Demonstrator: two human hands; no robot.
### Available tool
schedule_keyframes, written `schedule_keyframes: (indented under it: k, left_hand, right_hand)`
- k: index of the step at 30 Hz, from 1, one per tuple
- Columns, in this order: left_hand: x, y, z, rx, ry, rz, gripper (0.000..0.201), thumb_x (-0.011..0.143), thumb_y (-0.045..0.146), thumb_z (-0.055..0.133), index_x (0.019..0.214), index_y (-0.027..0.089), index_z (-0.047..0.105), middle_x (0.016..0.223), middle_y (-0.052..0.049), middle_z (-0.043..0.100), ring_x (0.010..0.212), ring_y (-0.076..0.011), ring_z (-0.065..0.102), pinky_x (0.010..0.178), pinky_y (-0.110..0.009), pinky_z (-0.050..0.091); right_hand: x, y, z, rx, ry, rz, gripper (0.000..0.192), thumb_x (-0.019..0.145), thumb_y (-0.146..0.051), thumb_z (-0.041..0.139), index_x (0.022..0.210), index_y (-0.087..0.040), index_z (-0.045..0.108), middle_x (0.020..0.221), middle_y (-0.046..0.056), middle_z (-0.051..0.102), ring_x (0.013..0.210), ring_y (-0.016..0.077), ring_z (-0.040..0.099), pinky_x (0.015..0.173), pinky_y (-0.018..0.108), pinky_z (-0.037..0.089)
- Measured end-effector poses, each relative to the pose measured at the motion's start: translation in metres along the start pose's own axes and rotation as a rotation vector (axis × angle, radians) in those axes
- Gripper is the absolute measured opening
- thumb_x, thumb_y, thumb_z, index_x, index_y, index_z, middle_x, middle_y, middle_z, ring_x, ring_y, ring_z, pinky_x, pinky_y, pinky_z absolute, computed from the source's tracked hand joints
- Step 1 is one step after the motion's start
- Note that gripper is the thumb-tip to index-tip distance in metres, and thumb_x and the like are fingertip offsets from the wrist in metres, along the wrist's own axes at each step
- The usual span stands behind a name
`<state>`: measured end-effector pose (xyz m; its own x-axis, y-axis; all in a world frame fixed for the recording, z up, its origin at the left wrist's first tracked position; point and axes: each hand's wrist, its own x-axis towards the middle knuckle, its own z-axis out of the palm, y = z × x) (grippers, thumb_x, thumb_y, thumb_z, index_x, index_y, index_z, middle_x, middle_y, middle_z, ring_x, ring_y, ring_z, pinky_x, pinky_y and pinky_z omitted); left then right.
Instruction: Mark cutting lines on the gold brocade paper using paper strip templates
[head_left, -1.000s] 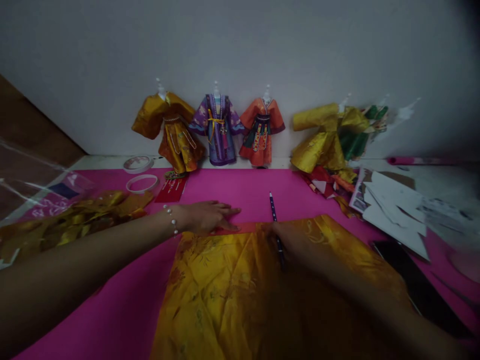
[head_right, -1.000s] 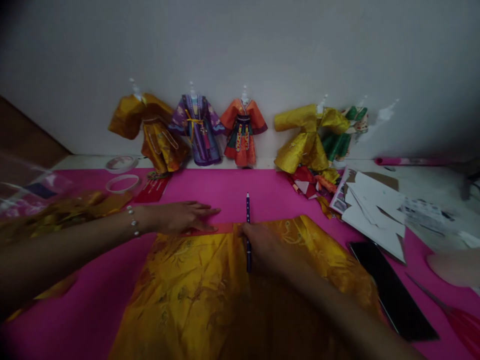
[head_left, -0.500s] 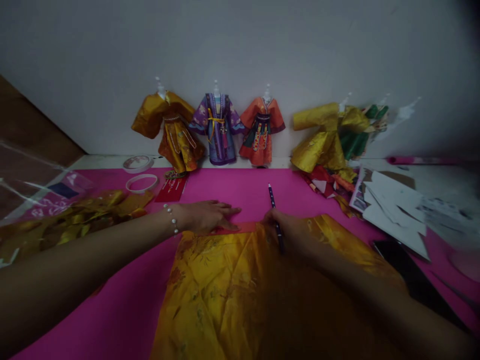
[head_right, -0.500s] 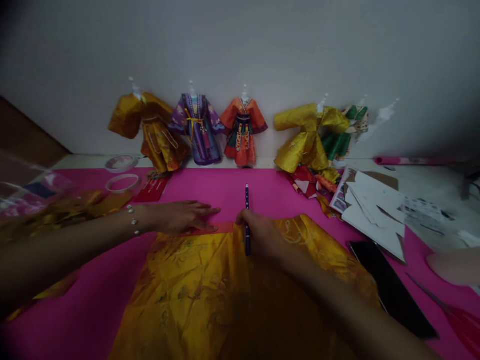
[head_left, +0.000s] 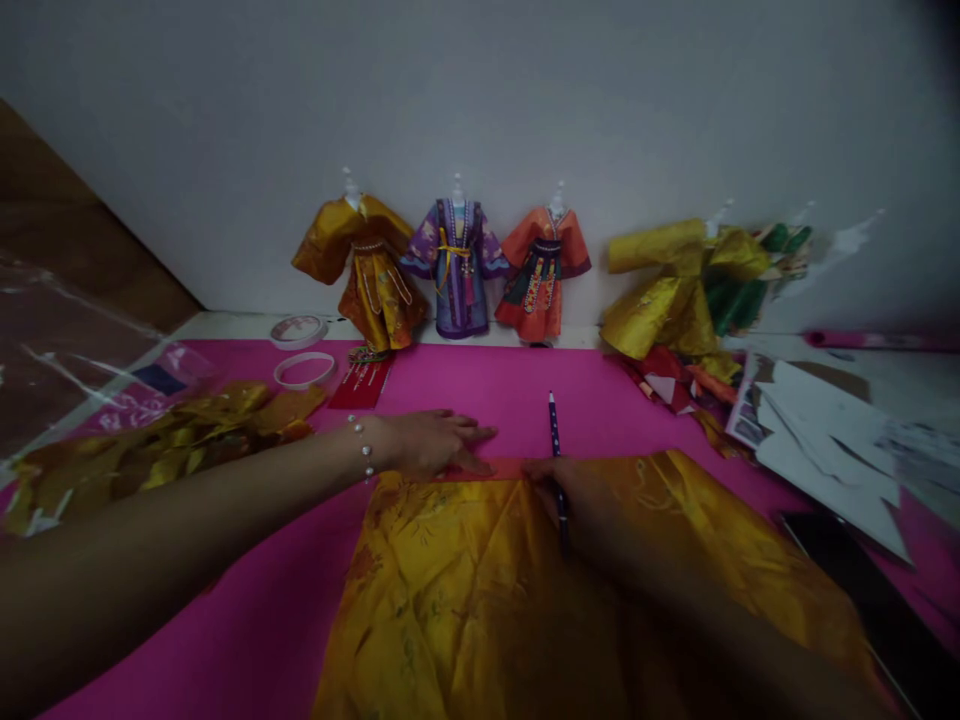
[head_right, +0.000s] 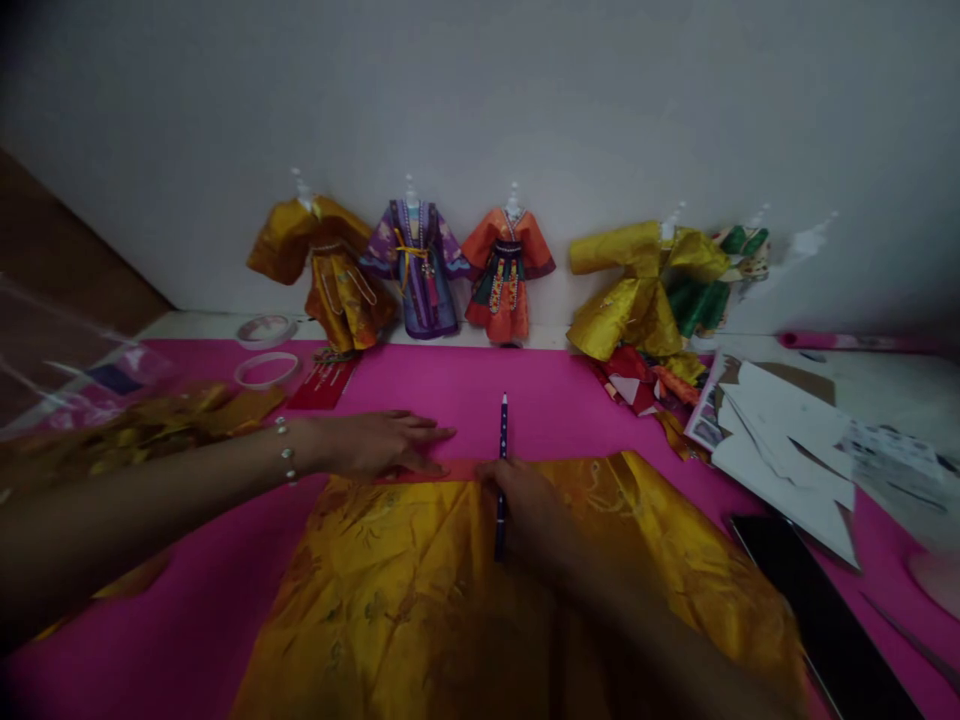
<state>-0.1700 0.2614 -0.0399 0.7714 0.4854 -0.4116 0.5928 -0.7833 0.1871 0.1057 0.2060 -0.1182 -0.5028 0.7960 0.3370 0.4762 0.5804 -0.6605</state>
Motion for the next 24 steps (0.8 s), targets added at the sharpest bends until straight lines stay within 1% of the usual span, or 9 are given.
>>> schedule_keyframes:
  k: [5, 8, 10, 13, 17, 20, 22, 24]
  left_hand:
    - [-0.0006, 0.0002, 0.0010, -0.009, 0.012, 0.013, 0.055, 0.089, 0.022, 0.059, 0.139, 0.044, 0.052, 0.165, -0.003, 0.027, 0.148, -0.0323, 0.032, 0.116, -0.055, 0.031]
    - [-0.0017, 0.0001, 0.0016, -0.004, 0.011, 0.017, 0.053, 0.092, 0.024, 0.056, 0.141, 0.042, 0.051, 0.165, -0.006, 0.026, 0.148, -0.0333, 0.031, 0.116, -0.055, 0.030]
    - [-0.0023, 0.0000, 0.0017, -0.003, 0.008, 0.014, 0.053, 0.092, 0.023, 0.055, 0.142, 0.042, 0.050, 0.165, -0.006, 0.025, 0.149, -0.0323, 0.030, 0.116, -0.054, 0.029]
    - [-0.0024, 0.0003, 0.0014, -0.009, 0.003, 0.006, 0.055, 0.092, 0.021, 0.055, 0.141, 0.045, 0.050, 0.166, -0.003, 0.024, 0.150, -0.0304, 0.028, 0.117, -0.053, 0.028]
    - [-0.0020, 0.0004, 0.0009, -0.020, 0.005, -0.001, 0.054, 0.093, 0.020, 0.054, 0.141, 0.045, 0.050, 0.166, -0.003, 0.024, 0.148, -0.0338, 0.030, 0.116, -0.056, 0.029]
    - [-0.0018, -0.0014, 0.0019, -0.026, 0.013, 0.009, 0.055, 0.092, 0.020, 0.055, 0.140, 0.045, 0.051, 0.166, -0.003, 0.025, 0.148, -0.0337, 0.031, 0.117, -0.056, 0.028]
    - [-0.0015, -0.0034, 0.0036, -0.026, 0.015, 0.017, 0.055, 0.092, 0.021, 0.056, 0.141, 0.045, 0.050, 0.166, -0.003, 0.024, 0.148, -0.0335, 0.031, 0.117, -0.056, 0.028]
    - [-0.0013, -0.0056, 0.0059, -0.025, 0.015, 0.017, 0.057, 0.091, 0.021, 0.057, 0.141, 0.046, 0.049, 0.166, -0.003, 0.024, 0.148, -0.0334, 0.031, 0.117, -0.056, 0.028]
  right_hand:
    - [-0.0026, -0.0033, -0.0006, -0.009, -0.035, -0.005, 0.019, 0.091, -0.014, 0.048, 0.100, -0.024, 0.062, 0.093, 0.005, 0.069, 0.082, 0.0206, 0.064, 0.070, 0.032, 0.046]
    - [-0.0013, -0.0084, -0.0022, 0.014, -0.040, -0.019, 0.019, 0.092, -0.013, 0.045, 0.097, -0.023, 0.061, 0.092, 0.006, 0.068, 0.080, 0.0196, 0.063, 0.069, 0.031, 0.046]
    - [-0.0011, -0.0090, -0.0023, 0.012, -0.035, -0.029, 0.021, 0.090, -0.011, 0.045, 0.096, -0.023, 0.061, 0.091, 0.005, 0.067, 0.078, 0.0191, 0.063, 0.067, 0.030, 0.045]
    - [-0.0020, -0.0053, -0.0012, 0.015, -0.025, -0.047, 0.023, 0.088, -0.010, 0.047, 0.100, -0.024, 0.061, 0.094, 0.005, 0.068, 0.081, 0.0200, 0.065, 0.068, 0.031, 0.047]
    - [-0.0040, -0.0005, -0.0002, 0.036, -0.010, -0.052, 0.026, 0.089, -0.010, 0.049, 0.107, -0.025, 0.061, 0.101, 0.006, 0.071, 0.089, 0.0211, 0.067, 0.074, 0.032, 0.050]
    - [-0.0050, -0.0004, -0.0007, 0.058, 0.029, -0.048, 0.030, 0.088, -0.012, 0.053, 0.114, -0.026, 0.059, 0.103, 0.005, 0.071, 0.091, 0.0215, 0.068, 0.077, 0.033, 0.051]
    - [-0.0053, -0.0011, -0.0012, 0.061, 0.049, -0.051, 0.031, 0.087, -0.013, 0.054, 0.114, -0.026, 0.059, 0.106, 0.006, 0.071, 0.095, 0.0226, 0.068, 0.078, 0.035, 0.052]
    - [-0.0054, -0.0015, -0.0016, 0.047, 0.038, -0.045, 0.029, 0.086, -0.013, 0.054, 0.112, -0.025, 0.060, 0.105, 0.007, 0.071, 0.095, 0.0232, 0.068, 0.078, 0.035, 0.053]
